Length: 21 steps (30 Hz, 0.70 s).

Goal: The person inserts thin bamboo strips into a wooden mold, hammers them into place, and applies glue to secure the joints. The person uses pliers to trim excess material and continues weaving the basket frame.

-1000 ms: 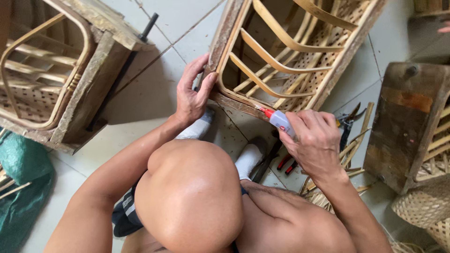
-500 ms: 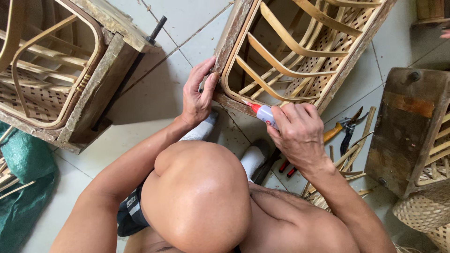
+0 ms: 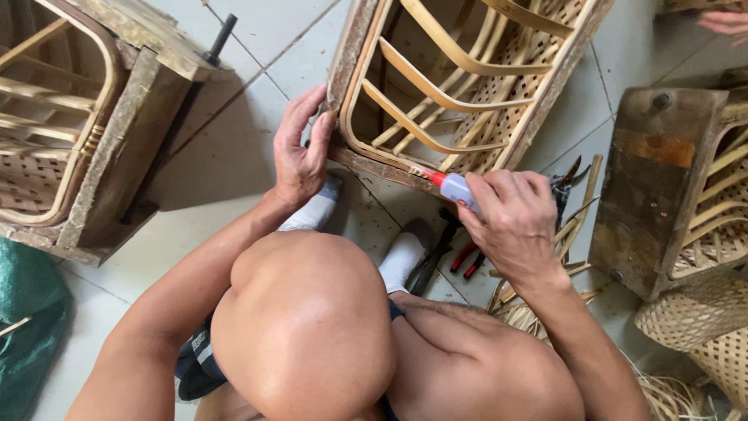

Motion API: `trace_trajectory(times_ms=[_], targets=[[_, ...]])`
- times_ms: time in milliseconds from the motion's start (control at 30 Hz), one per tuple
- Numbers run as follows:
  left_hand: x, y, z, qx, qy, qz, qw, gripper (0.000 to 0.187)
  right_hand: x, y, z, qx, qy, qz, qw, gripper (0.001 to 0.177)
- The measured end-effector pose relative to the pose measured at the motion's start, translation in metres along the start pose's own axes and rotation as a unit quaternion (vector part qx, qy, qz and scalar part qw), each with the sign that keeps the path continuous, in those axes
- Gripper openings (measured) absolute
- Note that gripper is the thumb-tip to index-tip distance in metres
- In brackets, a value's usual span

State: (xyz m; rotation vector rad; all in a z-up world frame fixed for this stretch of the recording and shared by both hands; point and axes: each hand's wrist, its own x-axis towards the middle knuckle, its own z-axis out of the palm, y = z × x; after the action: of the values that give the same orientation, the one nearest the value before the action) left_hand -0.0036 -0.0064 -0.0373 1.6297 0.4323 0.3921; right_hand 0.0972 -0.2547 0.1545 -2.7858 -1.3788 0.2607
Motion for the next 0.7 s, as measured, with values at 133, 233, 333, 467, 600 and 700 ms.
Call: trace_trajectory(times_ms=[133,233,333,467,600,700], targets=[[0.002,0.002,-0.001,0.018,0.005,0.012,1.000,0.033,0.000,0.001,0.006,-0.005,-0.015,-0.010,1.000,0.046],[0.002,0.003,0.000,0.022,0.007,0.014,1.000,0.033,-0.003,0.005,0.000,-0.007,-0.008,-0.011,1.000,0.044],[0.001,0.004,-0.001,0.023,0.006,0.011,1.000,0.033,-0.009,0.011,-0.010,-0.012,-0.002,0.011,1.000,0.041],[0.002,0.005,0.000,0.020,0.005,0.010,1.000,0.033,-0.018,0.012,-0.014,-0.006,-0.007,0.034,0.999,0.041],[0.001,0.005,0.000,0.020,0.007,0.012,1.000,0.033,-0.021,0.010,-0.005,-0.010,-0.012,0.028,0.999,0.040],[0.002,0.006,-0.001,0.024,0.004,0.013,1.000,0.034,-0.023,0.012,0.000,-0.016,-0.019,0.020,1.000,0.040]])
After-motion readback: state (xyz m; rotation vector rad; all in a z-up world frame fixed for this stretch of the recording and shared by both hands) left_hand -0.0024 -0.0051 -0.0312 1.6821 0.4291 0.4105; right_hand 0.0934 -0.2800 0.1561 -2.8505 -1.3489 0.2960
